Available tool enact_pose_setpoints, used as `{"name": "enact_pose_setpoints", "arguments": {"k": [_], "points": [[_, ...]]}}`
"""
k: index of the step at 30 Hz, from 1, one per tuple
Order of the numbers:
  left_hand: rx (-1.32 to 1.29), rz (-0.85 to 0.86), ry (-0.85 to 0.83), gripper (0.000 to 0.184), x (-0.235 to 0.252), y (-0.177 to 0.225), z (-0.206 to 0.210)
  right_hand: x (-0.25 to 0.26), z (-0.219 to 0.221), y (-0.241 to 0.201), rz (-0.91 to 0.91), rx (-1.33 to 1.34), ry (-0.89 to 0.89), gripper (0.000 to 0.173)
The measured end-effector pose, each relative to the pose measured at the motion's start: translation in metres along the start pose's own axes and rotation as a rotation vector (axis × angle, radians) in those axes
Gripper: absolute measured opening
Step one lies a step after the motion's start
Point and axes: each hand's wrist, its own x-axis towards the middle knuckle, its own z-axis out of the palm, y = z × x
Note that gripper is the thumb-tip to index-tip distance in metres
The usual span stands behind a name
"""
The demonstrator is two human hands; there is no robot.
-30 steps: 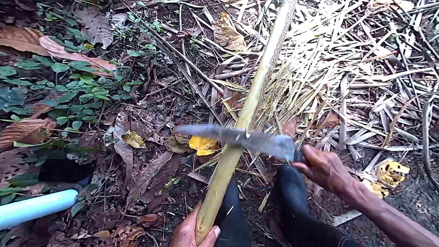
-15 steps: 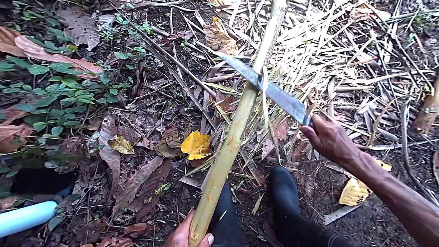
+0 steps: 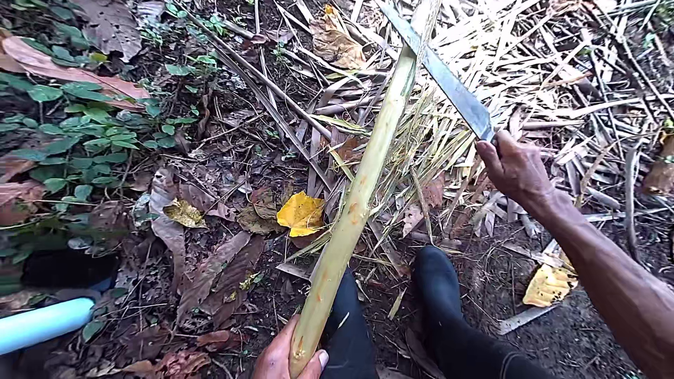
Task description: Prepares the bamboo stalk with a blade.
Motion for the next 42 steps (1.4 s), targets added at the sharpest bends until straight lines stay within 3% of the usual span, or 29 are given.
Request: {"name": "enact_pose_setpoints", "arguments": {"k": [4,8,11,13,15,19,22,24,28,30,34,36,38,40,42], "points": [[-0.019,0.005,0.013,0.05,0.002,-0.001,0.002,0.004,0.0,-0.013,-0.082,-0.067,-0.024,0.067],[-0.007,-0.003,-0.005,0.048,0.001,0.002,0.004,0.049,-0.03,0.005,0.333,-0.018,-0.04,0.075],[-0.009,-0.001,-0.001,0.047,0.003,0.001,0.003,0.045,-0.04,0.016,0.339,0.22,0.067,0.068],[-0.005,-0.011,-0.009,0.048,0.003,0.0,0.003,0.02,-0.033,0.006,0.307,0.508,0.039,0.058],[0.002,-0.019,-0.004,0.049,0.001,0.002,0.003,-0.012,-0.031,-0.012,0.217,0.604,-0.015,0.059],[0.0,-0.013,-0.004,0.049,0.002,0.002,0.004,-0.057,-0.043,-0.043,-0.131,0.08,-0.097,0.055],[0.0,-0.007,-0.029,0.049,0.003,0.002,0.005,-0.079,-0.05,-0.058,-0.361,-0.163,-0.177,0.066],[-0.004,-0.002,-0.034,0.049,0.004,0.001,0.005,-0.077,-0.056,-0.057,-0.388,-0.208,-0.196,0.067],[-0.012,-0.001,-0.019,0.048,0.005,-0.002,0.007,-0.048,-0.073,-0.039,-0.182,-0.227,-0.244,0.056],[-0.004,-0.01,-0.023,0.048,0.006,-0.002,0.007,-0.054,-0.072,-0.047,-0.24,-0.223,-0.231,0.058],[0.001,-0.011,-0.038,0.049,0.006,0.0,0.006,-0.073,-0.057,-0.068,-0.532,-0.259,-0.177,0.067],[0.002,-0.006,-0.043,0.048,0.005,0.0,0.005,-0.057,-0.05,-0.057,-0.471,-0.222,-0.179,0.062],[-0.002,-0.004,-0.049,0.048,0.006,0.0,0.005,-0.026,-0.055,-0.03,-0.197,-0.168,-0.217,0.055],[-0.017,-0.017,-0.055,0.048,0.006,-0.001,0.007,0.009,-0.069,-0.005,0.055,-0.162,-0.197,0.064],[-0.04,-0.027,-0.062,0.048,0.008,-0.001,0.007,0.02,-0.074,0.009,0.074,-0.149,-0.144,0.063]]}}
